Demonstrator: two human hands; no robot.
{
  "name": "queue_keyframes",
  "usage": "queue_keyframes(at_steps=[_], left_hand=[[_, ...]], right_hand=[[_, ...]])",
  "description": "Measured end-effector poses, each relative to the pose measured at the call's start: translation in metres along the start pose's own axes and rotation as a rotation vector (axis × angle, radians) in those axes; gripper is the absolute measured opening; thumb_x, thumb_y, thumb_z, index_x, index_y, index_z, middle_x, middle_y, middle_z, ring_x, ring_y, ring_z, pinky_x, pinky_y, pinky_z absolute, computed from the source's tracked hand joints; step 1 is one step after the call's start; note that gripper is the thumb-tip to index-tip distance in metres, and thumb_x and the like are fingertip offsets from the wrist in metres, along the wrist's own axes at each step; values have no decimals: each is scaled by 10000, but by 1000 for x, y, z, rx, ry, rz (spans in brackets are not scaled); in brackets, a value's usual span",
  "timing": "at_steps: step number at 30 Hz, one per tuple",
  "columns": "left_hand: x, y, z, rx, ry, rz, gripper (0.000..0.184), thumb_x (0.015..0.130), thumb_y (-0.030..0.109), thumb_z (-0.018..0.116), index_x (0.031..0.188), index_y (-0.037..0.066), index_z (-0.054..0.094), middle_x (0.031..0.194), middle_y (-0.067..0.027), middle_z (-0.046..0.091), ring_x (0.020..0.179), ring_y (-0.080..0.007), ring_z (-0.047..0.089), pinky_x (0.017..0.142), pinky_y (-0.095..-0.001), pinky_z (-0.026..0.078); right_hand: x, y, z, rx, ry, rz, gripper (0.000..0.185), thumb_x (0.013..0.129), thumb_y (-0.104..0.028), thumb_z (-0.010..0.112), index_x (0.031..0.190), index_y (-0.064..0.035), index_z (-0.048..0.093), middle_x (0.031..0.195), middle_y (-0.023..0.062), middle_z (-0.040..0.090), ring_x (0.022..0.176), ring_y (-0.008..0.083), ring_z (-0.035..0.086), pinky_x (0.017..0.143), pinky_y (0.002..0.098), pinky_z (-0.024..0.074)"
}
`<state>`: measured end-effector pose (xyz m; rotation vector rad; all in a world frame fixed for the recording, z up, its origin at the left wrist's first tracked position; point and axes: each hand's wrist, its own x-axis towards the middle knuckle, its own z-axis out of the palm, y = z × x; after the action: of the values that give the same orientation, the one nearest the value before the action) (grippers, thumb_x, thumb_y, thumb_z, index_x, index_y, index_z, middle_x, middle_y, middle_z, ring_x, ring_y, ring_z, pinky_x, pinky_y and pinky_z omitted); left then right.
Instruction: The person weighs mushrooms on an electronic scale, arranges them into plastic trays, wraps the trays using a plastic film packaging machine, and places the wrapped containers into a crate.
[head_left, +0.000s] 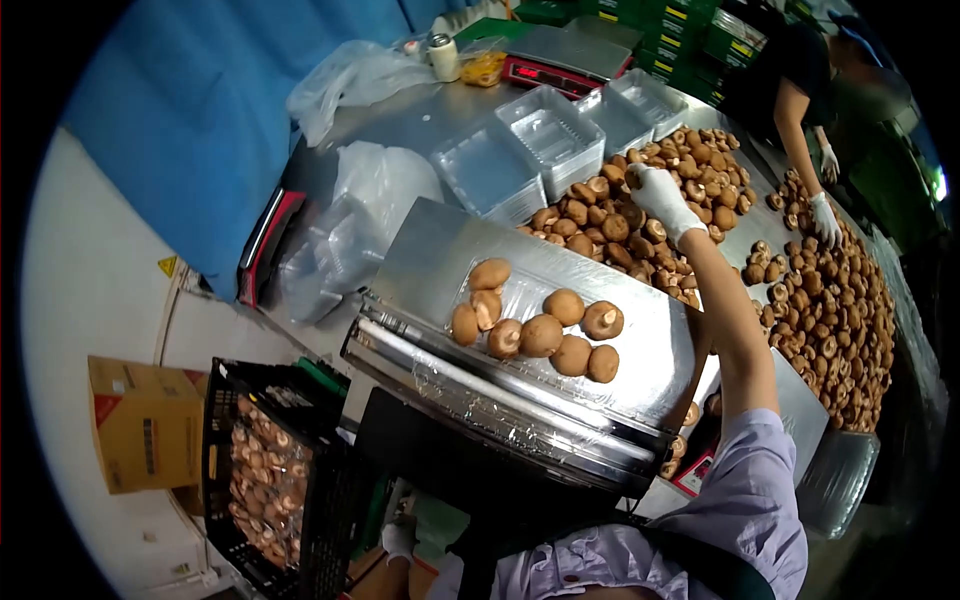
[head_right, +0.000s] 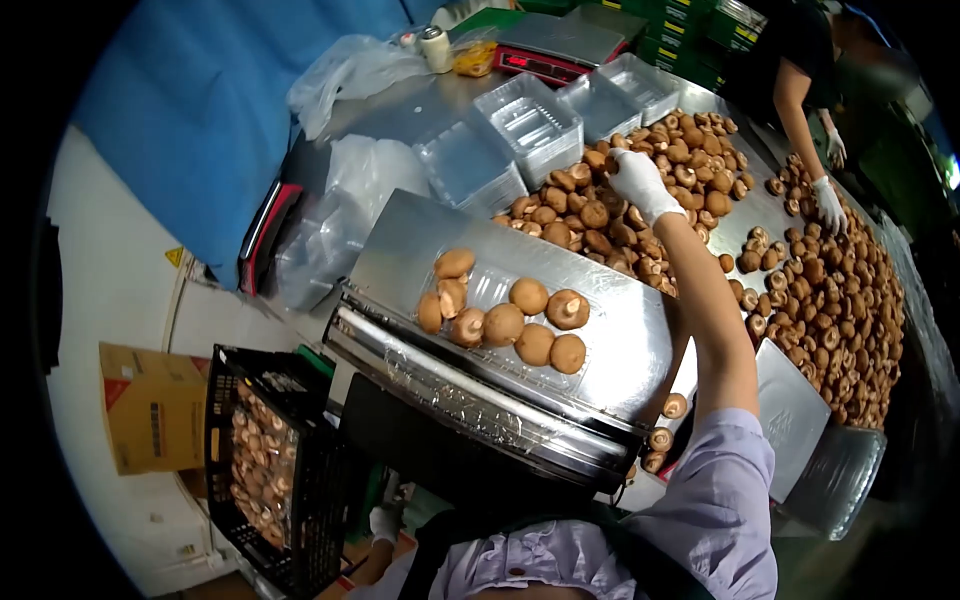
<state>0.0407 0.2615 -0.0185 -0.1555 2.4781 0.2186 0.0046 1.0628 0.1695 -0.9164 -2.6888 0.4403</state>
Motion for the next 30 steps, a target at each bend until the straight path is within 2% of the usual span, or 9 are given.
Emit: queue_keyframes(at_steps=[1,2,4,8,11,16,20,24,30], left_hand=[[6,-2,2,-11,-47,45,314,797,306,643,813,-6,675,660,-142,651,569,-216,662,542,-339,522],[23,-34,19,52,20,335,264,802,261,608,944,42,647,700,-125,669,585,-251,651,558,-363,515],[-8,37,-15,-341,-73,-82,238,808,216,605,988,64,635,739,-117,668,575,-209,647,522,-332,498],[19,52,-17,-275,-179,-27,307,814,244,598,1064,69,627,795,-138,671,612,-220,652,570,-333,511],[49,47,-9,-279,-100,178,297,798,260,629,1013,59,662,912,-148,674,844,-279,648,741,-338,497],[41,83,-38,-355,-135,259,329,783,306,646,995,56,666,930,-155,668,871,-287,640,775,-346,492],[28,120,-76,-176,-315,327,317,820,277,634,986,8,658,832,-144,674,746,-234,654,690,-328,504],[-18,182,-159,-185,-633,460,315,866,280,618,937,-23,663,680,-99,658,576,-146,633,534,-255,483],[-58,254,-252,29,-281,869,315,878,292,601,794,-8,651,624,-76,639,565,-132,628,566,-256,495]], right_hand=[[-8,-15,-8,72,81,-16,348,762,-130,581,1103,-71,612,907,209,658,864,341,635,785,399,501],[-17,-29,-17,145,163,-30,375,768,-158,595,1133,-74,609,898,199,668,838,306,656,781,371,509],[-43,-81,-53,484,2,128,448,775,-213,617,1200,-76,582,950,163,678,837,217,657,788,307,507],[-100,-149,-57,850,-205,-11,414,829,-132,562,1232,-38,543,940,92,654,818,151,634,761,271,507],[-134,-182,-43,684,-286,-49,392,819,-151,566,1189,-21,559,972,117,660,855,188,646,834,303,498],[-154,-185,-22,418,-162,-209,374,829,-232,571,1145,-31,582,1005,213,628,971,319,587,890,372,457],[-169,-184,-39,255,-4,-380,350,847,-231,565,1129,-26,595,1045,212,620,993,355,563,893,382,444],[-193,-176,-74,224,-58,-151,346,865,-266,589,1148,-66,596,1085,174,608,991,319,578,849,371,471],[-260,-150,-91,-93,-60,-255,292,837,-233,626,1098,-102,624,1057,123,629,988,288,586,799,379,504]])
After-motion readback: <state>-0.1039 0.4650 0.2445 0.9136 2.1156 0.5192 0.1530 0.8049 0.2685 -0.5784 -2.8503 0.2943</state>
